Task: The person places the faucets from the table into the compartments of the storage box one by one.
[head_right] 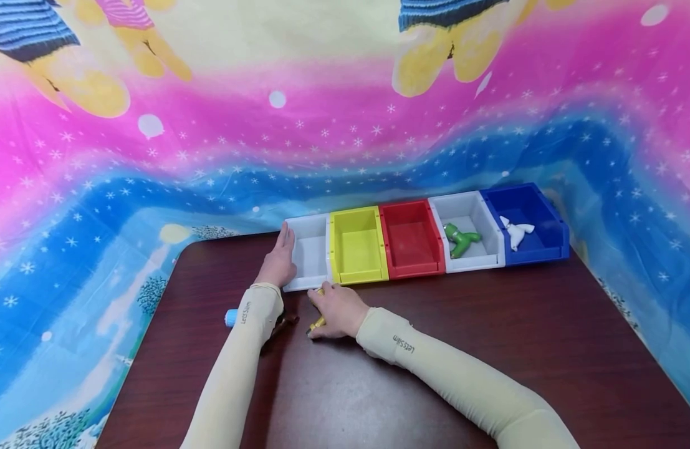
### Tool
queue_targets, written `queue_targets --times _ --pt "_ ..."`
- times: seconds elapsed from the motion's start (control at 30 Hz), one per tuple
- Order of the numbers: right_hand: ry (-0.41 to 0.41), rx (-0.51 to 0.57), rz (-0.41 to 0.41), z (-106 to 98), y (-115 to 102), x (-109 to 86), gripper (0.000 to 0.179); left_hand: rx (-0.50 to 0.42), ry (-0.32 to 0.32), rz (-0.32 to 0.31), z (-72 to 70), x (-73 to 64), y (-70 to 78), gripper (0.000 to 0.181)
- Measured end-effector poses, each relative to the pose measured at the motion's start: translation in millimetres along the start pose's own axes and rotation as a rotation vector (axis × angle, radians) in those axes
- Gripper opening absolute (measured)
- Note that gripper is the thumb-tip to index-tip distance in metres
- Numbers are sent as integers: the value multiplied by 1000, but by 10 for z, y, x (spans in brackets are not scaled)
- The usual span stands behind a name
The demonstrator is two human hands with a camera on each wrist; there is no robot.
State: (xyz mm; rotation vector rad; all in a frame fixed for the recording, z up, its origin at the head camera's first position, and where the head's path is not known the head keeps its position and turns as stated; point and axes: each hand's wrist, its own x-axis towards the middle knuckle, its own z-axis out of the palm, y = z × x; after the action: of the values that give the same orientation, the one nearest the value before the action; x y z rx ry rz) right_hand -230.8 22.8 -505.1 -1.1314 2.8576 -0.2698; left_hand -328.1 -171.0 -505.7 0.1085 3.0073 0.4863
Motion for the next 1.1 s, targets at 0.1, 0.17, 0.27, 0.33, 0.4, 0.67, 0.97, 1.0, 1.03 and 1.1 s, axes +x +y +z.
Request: queue_targets --times 0.1,0.17,0.27,0.33,0.4,0.67,0.97,1.0,1.03,1.1 --pt "34 -47 3 33 -39 10 85 -2 8 1 -11 -8 8 86" --pt "47 -73 2 49 -60 20 84 -4 10 2 -14 -13 11 87" --pt "52 -88 5 53 -81 30 81 -2 10 2 -11 -13 9 87" --pt "48 -93 2 50 -86 34 80 0 7 1 -8 -10 5 87" --pt "38 -92 -1 36 -84 35 79 5 4 0 -4 -5 4 87" --pt "13 -63 -25 15 -21 50 75 11 7 5 17 17 -7 88" --pt "4 -59 -37 -1 31 28 70 1 11 0 12 5 2 88" --pt "1 -58 -36 -5 40 26 69 0 12 1 9 1 3 88" --pt "2 -53 -35 -11 49 23 69 2 13 3 10 0 2 88" --pt "0 -46 -35 -28 69 20 69 7 13 8 12 1 -1 88"
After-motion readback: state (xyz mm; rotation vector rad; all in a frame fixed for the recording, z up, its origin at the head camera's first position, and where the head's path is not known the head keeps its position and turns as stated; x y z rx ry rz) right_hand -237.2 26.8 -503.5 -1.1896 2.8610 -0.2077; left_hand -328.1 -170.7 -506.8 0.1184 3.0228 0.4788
